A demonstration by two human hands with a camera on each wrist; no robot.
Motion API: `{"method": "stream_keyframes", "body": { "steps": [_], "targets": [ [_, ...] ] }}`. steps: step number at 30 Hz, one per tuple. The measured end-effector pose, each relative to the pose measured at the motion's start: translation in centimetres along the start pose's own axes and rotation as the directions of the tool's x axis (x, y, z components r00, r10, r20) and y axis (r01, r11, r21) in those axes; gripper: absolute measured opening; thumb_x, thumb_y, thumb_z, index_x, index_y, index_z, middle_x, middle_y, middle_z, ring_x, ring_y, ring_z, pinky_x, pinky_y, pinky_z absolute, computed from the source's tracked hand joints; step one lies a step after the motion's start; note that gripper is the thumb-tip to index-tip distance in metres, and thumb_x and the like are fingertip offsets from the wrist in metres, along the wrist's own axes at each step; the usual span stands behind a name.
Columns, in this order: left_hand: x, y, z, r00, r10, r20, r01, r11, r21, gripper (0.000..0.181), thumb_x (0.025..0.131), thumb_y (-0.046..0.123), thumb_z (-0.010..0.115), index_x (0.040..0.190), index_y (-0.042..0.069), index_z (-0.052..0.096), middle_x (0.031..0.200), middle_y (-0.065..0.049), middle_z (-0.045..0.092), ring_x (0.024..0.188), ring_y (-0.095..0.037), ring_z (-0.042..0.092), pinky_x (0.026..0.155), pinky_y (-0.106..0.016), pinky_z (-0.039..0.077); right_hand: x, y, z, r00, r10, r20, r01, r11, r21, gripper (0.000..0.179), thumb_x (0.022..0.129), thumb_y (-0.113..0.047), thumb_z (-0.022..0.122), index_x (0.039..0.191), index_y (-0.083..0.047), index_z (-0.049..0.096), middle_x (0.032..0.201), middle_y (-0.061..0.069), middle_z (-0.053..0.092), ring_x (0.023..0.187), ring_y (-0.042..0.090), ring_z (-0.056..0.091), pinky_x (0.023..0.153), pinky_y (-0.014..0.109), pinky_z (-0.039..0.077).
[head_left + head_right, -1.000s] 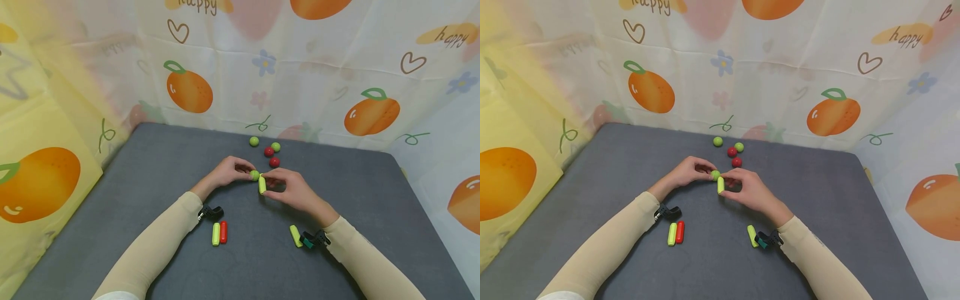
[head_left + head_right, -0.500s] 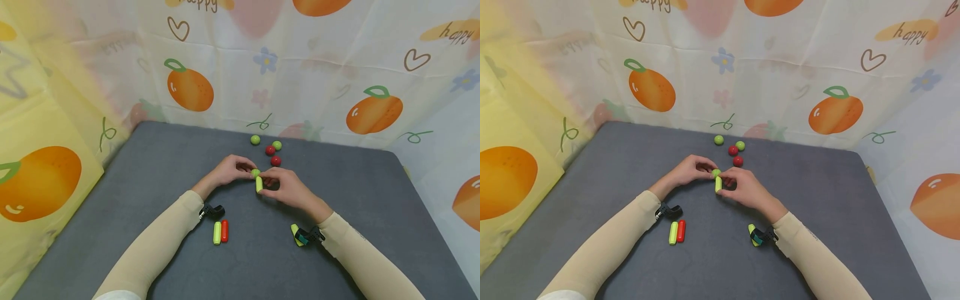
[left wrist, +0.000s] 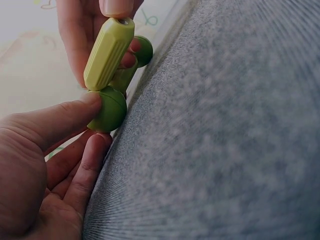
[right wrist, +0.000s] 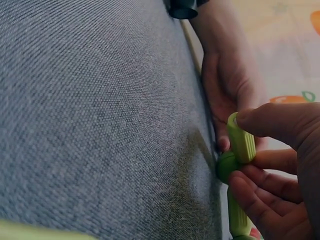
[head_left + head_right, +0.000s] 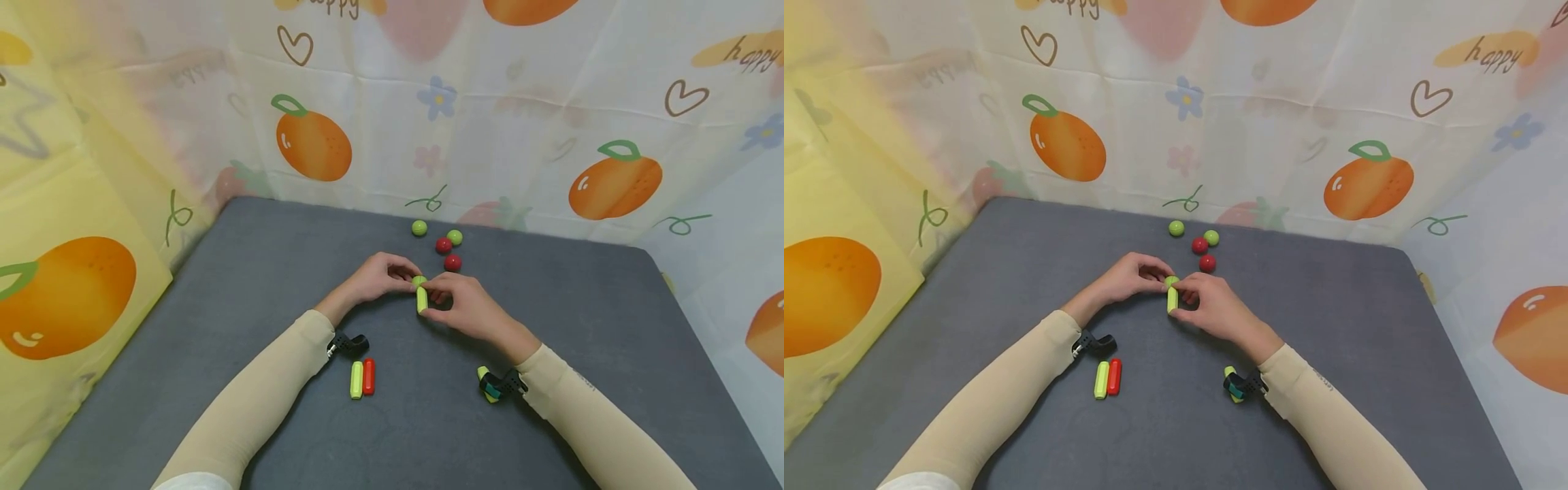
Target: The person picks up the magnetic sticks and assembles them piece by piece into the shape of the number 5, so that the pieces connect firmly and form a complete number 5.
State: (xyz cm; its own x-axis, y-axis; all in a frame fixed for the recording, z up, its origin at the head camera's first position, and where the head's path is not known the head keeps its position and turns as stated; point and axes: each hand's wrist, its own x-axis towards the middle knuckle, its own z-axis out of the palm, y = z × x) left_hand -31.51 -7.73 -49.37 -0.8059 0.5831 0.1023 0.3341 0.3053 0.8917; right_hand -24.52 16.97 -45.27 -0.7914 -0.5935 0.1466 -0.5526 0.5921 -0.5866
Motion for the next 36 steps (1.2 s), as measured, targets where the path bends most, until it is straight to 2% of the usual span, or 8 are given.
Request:
{"method": "stream_keyframes", "body": {
  "steps": [9,24,36],
  "targets": [
    [0.09,-0.13,-0.15,1.0,0.001,0.002,-0.001,1.0,0.0,0.025,0.097,0.007,0.083,0.122,0.003,0.081,0.112,-0.005,0.079,0.101,-0.018,0.074,0.093,-0.036,0.059,-0.02,-0.24,0.02,1.0,-0.001,-0.003,0.001,1.0,-0.018,0.044,0.095,-0.021,0.089,0.134,-0.006,0.076,0.117,0.0,0.072,0.096,0.015,0.069,0.086,0.038,0.059],
    [0.05,-0.15,-0.18,1.0,-0.012,0.01,0.012,1.0,-0.02,0.023,0.099,0.007,0.081,0.122,0.004,0.08,0.113,-0.005,0.079,0.102,-0.018,0.074,0.092,-0.036,0.059,0.03,0.02,0.38,0.999,0.036,-0.001,-0.036,0.999,0.017,0.043,0.093,-0.022,0.09,0.132,-0.008,0.077,0.119,0.001,0.076,0.101,0.015,0.074,0.089,0.037,0.061],
    [0.27,-0.19,-0.15,1.0,-0.007,0.014,0.007,1.0,-0.008,0.022,0.097,0.008,0.084,0.118,0.006,0.08,0.112,-0.004,0.078,0.101,-0.019,0.073,0.092,-0.037,0.059,0.12,0.17,0.49,1.0,0.024,-0.008,-0.024,1.0,0.004,0.041,0.091,-0.023,0.092,0.128,-0.011,0.079,0.119,-0.001,0.076,0.099,0.013,0.074,0.088,0.035,0.061]
  ]
}}
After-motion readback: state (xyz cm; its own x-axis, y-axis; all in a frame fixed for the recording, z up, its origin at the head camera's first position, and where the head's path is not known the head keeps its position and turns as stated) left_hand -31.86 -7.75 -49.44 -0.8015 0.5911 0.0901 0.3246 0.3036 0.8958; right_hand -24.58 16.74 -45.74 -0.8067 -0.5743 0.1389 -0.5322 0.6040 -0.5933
